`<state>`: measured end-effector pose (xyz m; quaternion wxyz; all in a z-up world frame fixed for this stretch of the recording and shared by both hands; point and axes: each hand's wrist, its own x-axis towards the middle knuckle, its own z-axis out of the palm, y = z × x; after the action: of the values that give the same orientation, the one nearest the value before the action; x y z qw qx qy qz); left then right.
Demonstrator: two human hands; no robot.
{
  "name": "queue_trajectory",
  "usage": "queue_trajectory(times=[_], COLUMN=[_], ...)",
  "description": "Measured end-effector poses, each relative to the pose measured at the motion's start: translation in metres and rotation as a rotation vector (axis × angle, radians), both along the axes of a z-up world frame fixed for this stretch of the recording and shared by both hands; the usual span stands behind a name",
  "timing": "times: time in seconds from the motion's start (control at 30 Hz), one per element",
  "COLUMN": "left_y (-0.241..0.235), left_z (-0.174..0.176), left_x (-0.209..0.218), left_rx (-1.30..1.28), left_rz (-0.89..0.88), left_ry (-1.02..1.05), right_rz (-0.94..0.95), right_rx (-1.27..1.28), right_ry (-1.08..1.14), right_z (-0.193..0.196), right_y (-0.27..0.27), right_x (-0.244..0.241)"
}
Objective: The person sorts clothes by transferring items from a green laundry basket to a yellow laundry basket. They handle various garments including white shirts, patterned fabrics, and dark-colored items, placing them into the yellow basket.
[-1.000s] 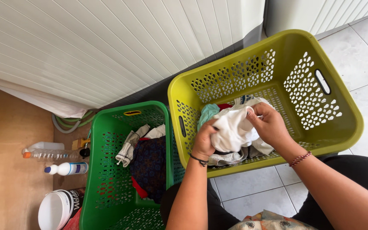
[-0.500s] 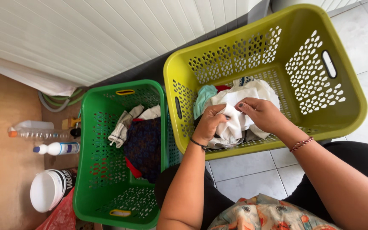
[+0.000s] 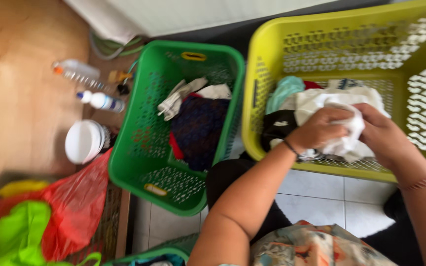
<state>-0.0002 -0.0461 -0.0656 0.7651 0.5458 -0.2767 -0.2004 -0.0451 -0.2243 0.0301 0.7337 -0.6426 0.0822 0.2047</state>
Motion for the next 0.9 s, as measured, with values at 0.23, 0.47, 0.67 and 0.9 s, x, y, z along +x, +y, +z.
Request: queue_trajectory(times=[0.23, 0.47, 0.67, 0.9], left_y=[-0.024, -0.018, 0.042, 0.049], left_z=[-0.026, 0.005, 0.09, 0.13], left_x=[0.001, 0.004, 0.017, 0.01], left_rx=[-0.073, -0.038, 0.623, 1.083], left_rz=[-0.078, -0.185, 0.183, 0.331], left_ry=[0.038, 0.105, -0.502, -0.433], right_rz=[0.029, -0.015, -0.344, -0.392], right_rx=[0.052, 0.045, 0.335, 0.447], right_ry=[0.035, -0.037, -0.343, -0.442], right_z=[-0.024, -0.073, -0.037, 0.039], right_y=[-0.013, -0.037, -0.066, -0.096], right_x=[0.002, 0.013, 0.025, 0.009])
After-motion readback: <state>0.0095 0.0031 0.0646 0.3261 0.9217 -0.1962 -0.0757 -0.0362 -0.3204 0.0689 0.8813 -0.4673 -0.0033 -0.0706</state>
